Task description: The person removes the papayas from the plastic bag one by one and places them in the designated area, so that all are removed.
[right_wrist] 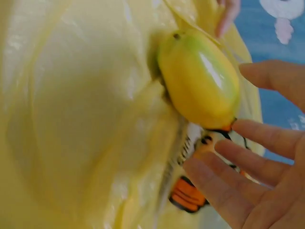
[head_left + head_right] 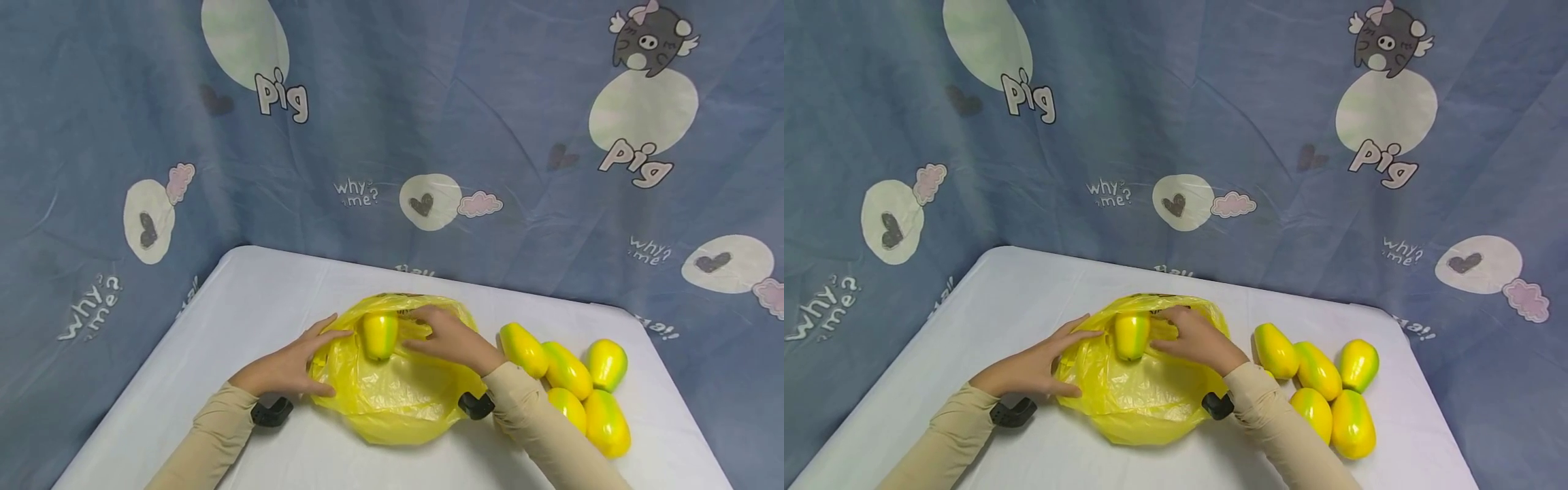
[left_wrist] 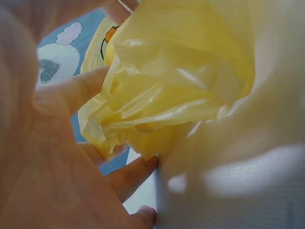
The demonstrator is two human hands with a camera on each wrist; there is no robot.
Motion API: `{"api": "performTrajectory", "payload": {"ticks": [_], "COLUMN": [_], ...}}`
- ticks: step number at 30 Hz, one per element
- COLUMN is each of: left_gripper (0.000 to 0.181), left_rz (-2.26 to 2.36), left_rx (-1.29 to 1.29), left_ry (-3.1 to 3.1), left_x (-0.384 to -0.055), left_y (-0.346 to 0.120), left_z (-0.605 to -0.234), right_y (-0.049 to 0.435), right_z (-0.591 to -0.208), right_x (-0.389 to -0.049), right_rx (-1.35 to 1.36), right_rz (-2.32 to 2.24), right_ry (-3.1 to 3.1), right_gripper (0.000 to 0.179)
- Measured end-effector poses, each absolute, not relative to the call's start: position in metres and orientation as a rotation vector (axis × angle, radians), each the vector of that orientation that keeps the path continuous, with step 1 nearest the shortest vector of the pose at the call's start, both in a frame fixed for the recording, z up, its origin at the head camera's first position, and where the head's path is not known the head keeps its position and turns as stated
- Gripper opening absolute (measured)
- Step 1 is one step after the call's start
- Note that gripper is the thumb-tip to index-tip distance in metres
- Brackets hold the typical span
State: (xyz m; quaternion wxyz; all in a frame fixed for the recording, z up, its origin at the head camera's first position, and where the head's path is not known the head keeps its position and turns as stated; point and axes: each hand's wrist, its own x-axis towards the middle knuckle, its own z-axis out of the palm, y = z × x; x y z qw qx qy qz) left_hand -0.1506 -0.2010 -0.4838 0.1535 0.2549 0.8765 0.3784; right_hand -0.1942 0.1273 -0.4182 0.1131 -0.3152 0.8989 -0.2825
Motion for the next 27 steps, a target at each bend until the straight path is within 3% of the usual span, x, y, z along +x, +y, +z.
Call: {"api": "performTrajectory", "payload": {"ticks": [15,27], "left_gripper": [0.099,0.099], "left_rz": [1.072,1.078], "left_rx": [0.715,0.730], "left_ry": [2.515,2.508], "left_x": [-0.152,-0.152], "left_y": [-0.203,-0.202], "left_z": [-0.485,-0.485], "right_y": [0.092,0.075], "right_z": [-0.427,-0.436], "right_x": [-0.201,-0.208], "right_rx": [-0.663,-0.616], "right_rz": [-0.781,-0.818], "right_ry": [2.682,2.695], "right_gripper": [0.080,0.078]}}
